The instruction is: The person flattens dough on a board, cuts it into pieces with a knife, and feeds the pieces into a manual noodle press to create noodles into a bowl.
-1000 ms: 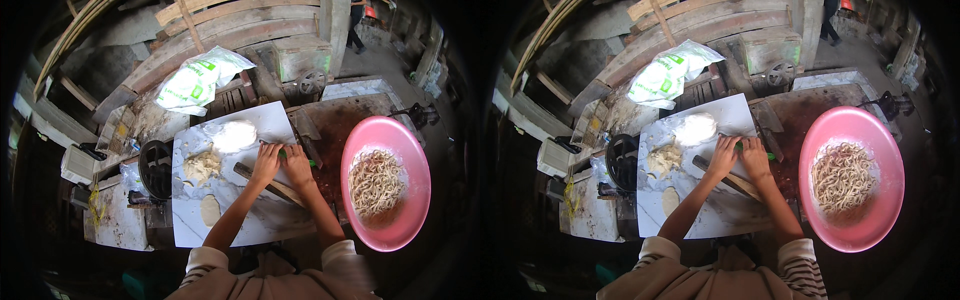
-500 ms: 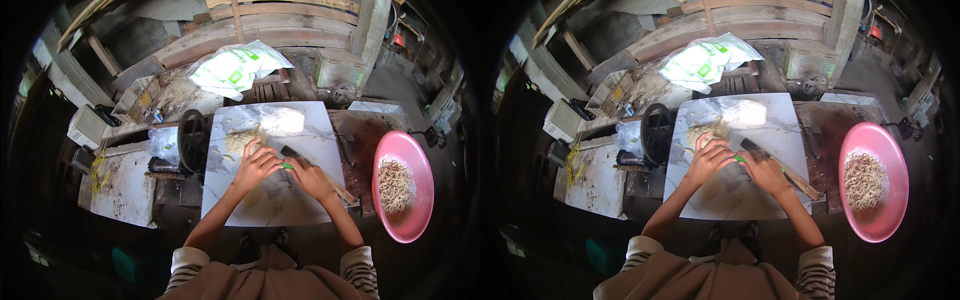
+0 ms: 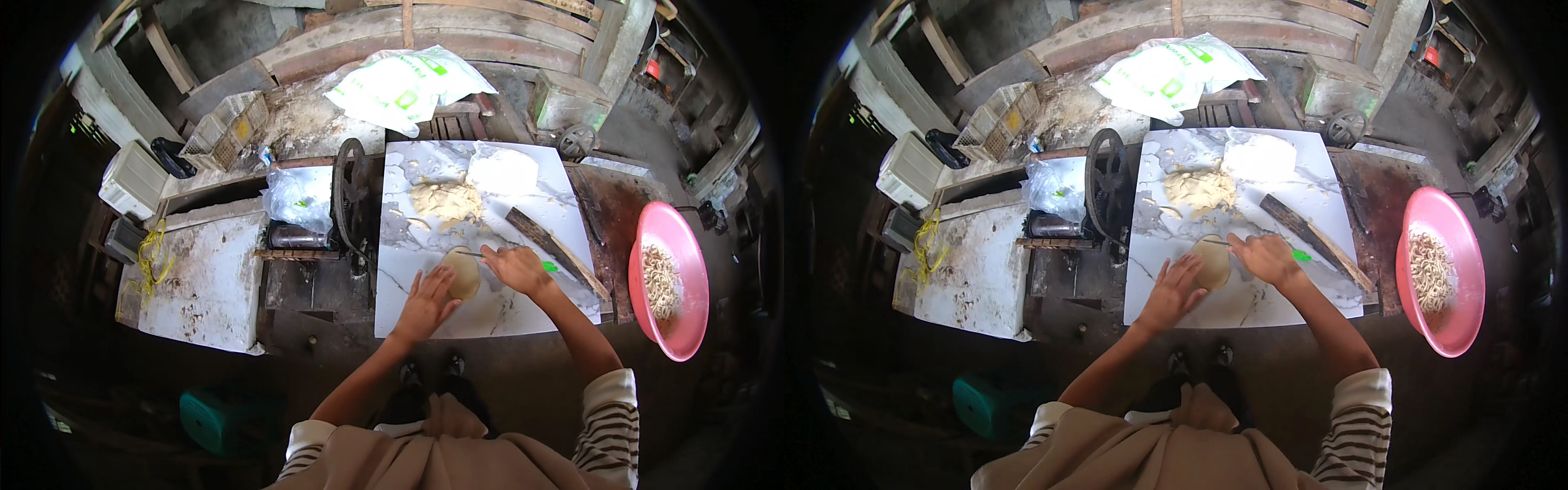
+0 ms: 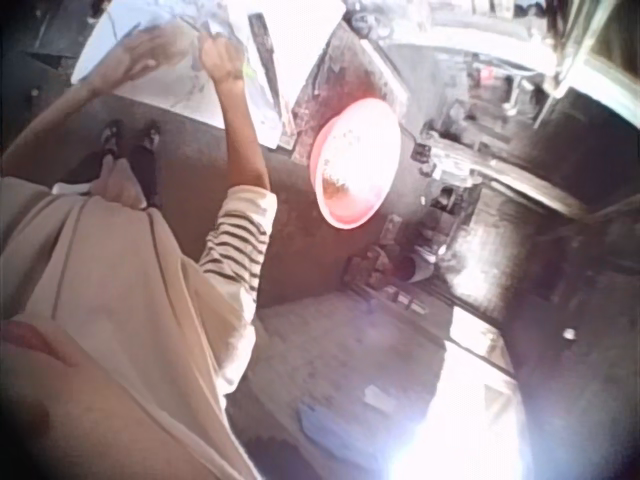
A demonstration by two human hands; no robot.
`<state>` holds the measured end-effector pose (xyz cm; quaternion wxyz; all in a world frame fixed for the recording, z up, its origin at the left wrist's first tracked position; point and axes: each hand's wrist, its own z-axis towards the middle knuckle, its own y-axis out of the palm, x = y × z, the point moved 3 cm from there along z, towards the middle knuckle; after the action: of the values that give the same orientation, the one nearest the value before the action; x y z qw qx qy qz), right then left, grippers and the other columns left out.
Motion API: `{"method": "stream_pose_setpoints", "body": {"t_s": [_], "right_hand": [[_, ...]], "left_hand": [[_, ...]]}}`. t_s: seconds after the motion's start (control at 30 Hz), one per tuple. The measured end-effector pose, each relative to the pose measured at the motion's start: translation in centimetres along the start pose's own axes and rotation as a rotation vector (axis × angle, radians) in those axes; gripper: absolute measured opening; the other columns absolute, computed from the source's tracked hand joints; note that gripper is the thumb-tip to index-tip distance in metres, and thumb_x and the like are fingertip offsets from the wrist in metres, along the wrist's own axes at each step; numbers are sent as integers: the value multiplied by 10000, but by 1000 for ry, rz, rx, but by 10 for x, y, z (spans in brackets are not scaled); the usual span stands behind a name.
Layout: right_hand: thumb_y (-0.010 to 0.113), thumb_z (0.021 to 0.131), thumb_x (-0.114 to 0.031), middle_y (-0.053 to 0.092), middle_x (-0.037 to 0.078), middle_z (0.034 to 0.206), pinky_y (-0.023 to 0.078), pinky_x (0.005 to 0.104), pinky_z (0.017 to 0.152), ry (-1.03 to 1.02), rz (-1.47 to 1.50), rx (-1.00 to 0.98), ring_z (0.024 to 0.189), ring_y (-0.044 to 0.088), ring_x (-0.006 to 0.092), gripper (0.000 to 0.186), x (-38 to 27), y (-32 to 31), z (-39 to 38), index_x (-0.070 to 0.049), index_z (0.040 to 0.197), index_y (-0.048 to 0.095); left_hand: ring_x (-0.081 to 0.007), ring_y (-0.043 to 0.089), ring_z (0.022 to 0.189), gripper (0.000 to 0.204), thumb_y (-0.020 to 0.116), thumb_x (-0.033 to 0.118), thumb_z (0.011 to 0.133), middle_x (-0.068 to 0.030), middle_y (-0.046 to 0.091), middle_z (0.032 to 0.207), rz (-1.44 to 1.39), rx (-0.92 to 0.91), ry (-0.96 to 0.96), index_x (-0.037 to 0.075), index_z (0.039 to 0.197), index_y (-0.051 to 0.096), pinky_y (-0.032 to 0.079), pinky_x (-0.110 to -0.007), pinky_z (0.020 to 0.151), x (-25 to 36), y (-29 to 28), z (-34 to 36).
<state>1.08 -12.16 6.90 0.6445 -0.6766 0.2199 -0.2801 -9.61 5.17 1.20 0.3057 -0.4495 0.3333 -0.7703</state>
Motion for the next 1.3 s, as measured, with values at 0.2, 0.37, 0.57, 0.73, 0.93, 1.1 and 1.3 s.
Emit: {"method": "stream_pose_setpoints", "body": {"t_s": [0.2,0.37,0.57,0.73,0.93,1.1,1.3], "right_hand": [[431,940,-283,638,112,659,494,417,552,-51,-42,-13,626,652,288,216,-6,18,10,-115,1041,523],[442,928,-255,636,111,643,495,404,542,-100,-22,-25,610,655,276,204,-9,22,22,-108,1042,525],[451,915,-233,624,97,598,493,387,516,-150,-20,22,560,646,268,189,-6,28,25,-107,1028,535],[468,888,-205,618,91,581,490,382,506,-151,-3,22,545,642,262,174,-3,28,26,-114,1014,546],[480,835,-142,622,104,606,482,394,501,-167,58,35,563,640,284,175,7,26,23,-113,992,551],[496,842,-183,621,102,620,472,418,512,-138,61,2,580,633,298,135,22,24,11,-129,942,568],[477,891,-279,606,88,582,468,411,505,-110,26,19,560,629,292,197,58,21,-18,-139,981,582]], "left_hand": [[-279,289,1348,625,531,340,906,-145,329,1439,50,-4,-6,3,1383,310,214,-460,1104,5,12,-4],[-280,280,1354,668,491,408,910,-175,320,1440,146,-47,-21,-39,1372,313,201,-446,1112,3,13,-1],[-292,297,1343,657,533,344,897,-167,322,1440,141,-38,-43,-25,1386,297,228,-436,1102,4,13,2],[-288,305,1339,659,542,337,890,-162,328,1438,144,-41,-55,-23,1386,301,233,-432,1100,4,14,5],[-265,305,1341,643,514,387,898,-153,324,1443,211,-59,-54,-32,1357,351,237,-429,1099,3,15,5],[-275,311,1336,643,555,328,883,-149,340,1431,178,-61,-67,-15,1376,326,243,-423,1098,4,12,5],[-293,347,1304,617,557,323,883,-149,375,1400,171,-31,-47,-11,1358,349,258,-421,1089,5,13,7]]}}
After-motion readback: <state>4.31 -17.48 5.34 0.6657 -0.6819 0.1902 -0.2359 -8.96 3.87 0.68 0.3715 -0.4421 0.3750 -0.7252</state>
